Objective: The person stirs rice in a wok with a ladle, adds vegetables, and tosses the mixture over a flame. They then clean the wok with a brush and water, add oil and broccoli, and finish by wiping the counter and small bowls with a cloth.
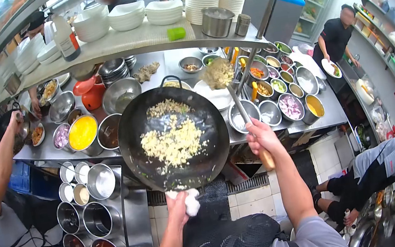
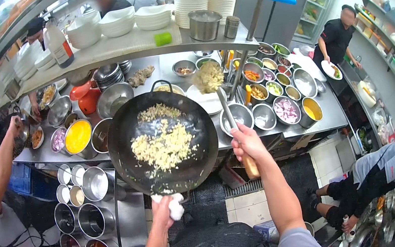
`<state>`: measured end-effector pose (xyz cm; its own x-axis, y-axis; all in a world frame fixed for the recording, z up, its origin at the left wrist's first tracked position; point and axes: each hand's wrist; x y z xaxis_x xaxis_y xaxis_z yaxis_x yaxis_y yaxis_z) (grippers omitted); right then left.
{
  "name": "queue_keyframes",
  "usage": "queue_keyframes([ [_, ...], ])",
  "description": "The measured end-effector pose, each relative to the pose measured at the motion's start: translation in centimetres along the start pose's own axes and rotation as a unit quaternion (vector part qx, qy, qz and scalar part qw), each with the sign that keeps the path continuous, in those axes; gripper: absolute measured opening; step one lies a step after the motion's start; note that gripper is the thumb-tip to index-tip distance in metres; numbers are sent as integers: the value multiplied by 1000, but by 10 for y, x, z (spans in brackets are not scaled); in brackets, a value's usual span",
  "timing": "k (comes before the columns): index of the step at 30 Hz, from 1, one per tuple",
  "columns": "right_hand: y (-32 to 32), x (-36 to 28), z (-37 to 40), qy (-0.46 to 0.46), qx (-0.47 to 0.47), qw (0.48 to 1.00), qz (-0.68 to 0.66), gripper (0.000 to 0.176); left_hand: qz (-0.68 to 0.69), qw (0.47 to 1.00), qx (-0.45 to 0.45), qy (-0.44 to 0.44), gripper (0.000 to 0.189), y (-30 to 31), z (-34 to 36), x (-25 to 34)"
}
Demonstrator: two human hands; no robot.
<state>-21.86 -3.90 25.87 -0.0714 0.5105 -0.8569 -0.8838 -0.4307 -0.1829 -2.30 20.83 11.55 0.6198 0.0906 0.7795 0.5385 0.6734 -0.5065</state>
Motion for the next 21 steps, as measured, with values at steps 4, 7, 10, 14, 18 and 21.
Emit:
queue_keyframes([
  [4,3,46,-74,68,129,930,336,54,4,1000,7,22,39,20,32,3],
  [7,14,73,-102,72,177,857,479,57,-7,998,25,53,38,19,49,10],
  [10,28,84,-104,174,226,741,608,56,15,998,31,46,36,21,63,3],
  [14,53,84,-75,163,244,719,630,60,28,998,39,30,34,19,75,-11],
  [18,79,86,-14,331,229,723,561,61,35,998,37,36,31,10,93,-20],
  [21,82,98,64,416,170,766,460,60,43,997,55,33,31,2,114,-29],
])
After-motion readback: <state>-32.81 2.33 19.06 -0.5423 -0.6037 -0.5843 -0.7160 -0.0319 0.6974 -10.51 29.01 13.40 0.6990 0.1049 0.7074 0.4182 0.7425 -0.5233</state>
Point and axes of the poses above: each hand's wrist, its own z-axis away from the middle knuckle, its own y-axis out of the back of the hand, x = y × z, and after that the axes turned 4 degrees about -y, right-handed
